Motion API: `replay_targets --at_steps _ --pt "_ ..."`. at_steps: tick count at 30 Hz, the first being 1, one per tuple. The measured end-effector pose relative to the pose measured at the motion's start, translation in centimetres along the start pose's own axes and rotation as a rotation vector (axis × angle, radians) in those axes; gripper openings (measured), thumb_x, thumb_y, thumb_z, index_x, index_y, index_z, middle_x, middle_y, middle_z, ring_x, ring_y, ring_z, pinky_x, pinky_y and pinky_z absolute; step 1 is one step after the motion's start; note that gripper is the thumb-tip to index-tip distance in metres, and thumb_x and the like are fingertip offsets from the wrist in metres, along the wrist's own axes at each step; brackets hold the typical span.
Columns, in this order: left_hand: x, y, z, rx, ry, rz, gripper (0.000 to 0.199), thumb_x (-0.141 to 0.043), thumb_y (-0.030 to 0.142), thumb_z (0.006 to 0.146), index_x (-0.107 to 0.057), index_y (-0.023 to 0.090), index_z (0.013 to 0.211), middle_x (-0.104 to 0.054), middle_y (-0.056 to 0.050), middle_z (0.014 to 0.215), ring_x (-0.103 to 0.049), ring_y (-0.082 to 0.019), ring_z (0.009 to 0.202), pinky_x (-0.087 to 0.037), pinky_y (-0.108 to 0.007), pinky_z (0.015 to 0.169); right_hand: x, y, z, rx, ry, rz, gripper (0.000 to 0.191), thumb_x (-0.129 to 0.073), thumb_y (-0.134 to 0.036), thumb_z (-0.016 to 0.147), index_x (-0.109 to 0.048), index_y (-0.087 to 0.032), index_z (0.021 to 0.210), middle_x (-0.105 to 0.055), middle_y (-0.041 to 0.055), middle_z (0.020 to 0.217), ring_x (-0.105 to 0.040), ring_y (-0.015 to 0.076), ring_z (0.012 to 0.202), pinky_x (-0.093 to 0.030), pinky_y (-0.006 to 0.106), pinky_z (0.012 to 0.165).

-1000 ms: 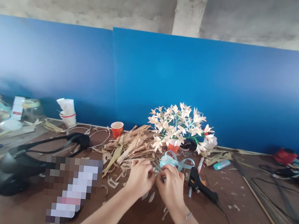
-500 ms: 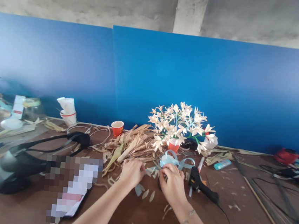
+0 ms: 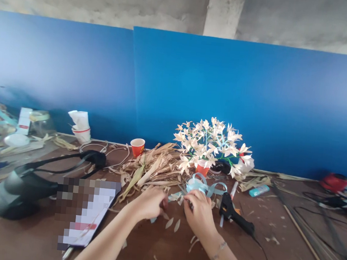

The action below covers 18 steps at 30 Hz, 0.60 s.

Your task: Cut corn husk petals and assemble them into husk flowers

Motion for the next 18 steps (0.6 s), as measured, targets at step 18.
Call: replay_targets --at_steps 18 --pt "0.6 1.8 -0.2 -0.185 0.238 -0.078 0.011 -0.047 0.015 0.08 -0.057 0.02 0.082 -0.055 -0.006 0.095 -0.047 -0.02 0.099 -0.036 -0.033 0.088 -0.7 -0.8 0.1 -0.031 -0.043 0.395 0.01 -0.055 -0.014 0.075 -0.063 -0.019 0.07 -0.063 0.0052 0.083 -0.058 0.018 0.08 -0.044 0.03 0.074"
Point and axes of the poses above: each hand's wrist, its own z-axis towards the middle knuckle, its own x-axis out of the back of the hand, y = z × x, the point moved 3 cm from there along z, towards the middle knuckle
